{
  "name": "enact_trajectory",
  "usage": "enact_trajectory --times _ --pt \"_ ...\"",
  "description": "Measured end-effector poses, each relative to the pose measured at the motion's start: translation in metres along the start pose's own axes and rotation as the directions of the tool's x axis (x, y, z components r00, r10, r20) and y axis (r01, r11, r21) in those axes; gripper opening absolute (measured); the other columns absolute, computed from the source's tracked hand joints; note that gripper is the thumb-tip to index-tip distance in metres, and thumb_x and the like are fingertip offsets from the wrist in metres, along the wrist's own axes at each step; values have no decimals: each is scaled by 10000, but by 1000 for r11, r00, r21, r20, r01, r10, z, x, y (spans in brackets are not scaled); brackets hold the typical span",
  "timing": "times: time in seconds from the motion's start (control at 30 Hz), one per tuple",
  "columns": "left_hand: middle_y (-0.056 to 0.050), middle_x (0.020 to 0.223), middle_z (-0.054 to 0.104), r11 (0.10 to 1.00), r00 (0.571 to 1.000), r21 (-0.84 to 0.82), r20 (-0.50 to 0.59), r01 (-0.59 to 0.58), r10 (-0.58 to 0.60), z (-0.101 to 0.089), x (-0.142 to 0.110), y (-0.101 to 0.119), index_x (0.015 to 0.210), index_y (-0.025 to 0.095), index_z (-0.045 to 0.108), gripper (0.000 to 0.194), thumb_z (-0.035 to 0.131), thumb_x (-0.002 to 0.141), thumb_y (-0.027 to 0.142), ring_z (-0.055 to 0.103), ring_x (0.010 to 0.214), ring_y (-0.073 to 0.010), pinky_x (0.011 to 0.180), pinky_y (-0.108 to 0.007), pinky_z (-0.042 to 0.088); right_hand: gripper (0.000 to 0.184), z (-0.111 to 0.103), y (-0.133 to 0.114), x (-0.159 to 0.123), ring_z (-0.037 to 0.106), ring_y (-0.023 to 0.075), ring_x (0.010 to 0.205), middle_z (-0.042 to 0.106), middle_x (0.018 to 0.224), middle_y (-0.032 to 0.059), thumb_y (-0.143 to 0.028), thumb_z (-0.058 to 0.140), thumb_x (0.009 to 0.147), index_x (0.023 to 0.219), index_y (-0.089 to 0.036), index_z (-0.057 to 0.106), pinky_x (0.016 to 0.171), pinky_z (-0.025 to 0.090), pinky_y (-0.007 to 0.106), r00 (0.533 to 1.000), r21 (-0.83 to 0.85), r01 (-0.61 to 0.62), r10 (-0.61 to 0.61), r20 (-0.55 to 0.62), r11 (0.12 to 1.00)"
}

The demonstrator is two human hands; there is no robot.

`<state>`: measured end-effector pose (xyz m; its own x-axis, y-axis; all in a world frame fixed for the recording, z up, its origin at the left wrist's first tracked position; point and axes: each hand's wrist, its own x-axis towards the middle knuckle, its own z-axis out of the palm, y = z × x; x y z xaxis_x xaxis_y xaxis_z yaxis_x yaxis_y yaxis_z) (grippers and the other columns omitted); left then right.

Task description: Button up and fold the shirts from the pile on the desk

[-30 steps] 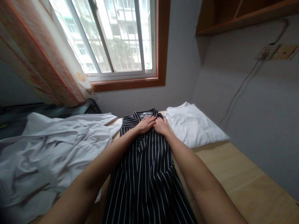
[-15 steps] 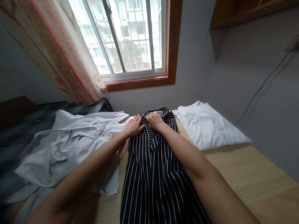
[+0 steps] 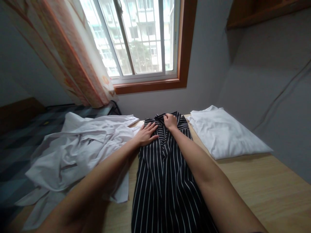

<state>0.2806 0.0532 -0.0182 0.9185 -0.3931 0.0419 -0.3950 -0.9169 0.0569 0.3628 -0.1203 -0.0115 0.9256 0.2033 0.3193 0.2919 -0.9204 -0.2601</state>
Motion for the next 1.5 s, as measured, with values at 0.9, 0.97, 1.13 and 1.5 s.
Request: enact_trajectory --times 0.9,0.97,1.13,1.5 --pt "-112 1603 172 993 990 -38 85 -107 110 -5 -107 77 1547 192 221 922 347 844 774 132 1486 -312 1188 -480 106 894 -68 52 -203 104 285 1477 142 1590 152 -679 452 904 1546 -106 208 1209 109 475 739 212 545 -584 336 811" --pt "-101 1604 174 991 987 -52 101 -124 129 -7 -105 74 1548 210 219 910 370 845 767 130 1486 -315 1186 -492 101 872 -74 53 -203 114 284 1476 156 1588 149 -679 441 911 1542 -116 228 1207 112 478 739 225 531 -576 350 817" --pt "-57 1605 182 975 981 -154 82 -163 177 -20 -97 72 1557 246 170 735 334 950 627 129 1491 -253 1196 -452 119 841 -100 50 -236 74 272 1482 143 1597 117 -666 443 921 1546 -151 217 1209 74 489 657 318 582 -663 359 749" --pt "-12 1606 196 930 924 -124 128 -346 361 -14 -88 100 1516 356 275 704 421 903 671 116 1490 -286 1181 -548 80 880 -138 36 -343 142 322 1462 208 1577 122 -570 586 886 1558 -210 146 1184 103 576 439 559 624 -837 327 546"
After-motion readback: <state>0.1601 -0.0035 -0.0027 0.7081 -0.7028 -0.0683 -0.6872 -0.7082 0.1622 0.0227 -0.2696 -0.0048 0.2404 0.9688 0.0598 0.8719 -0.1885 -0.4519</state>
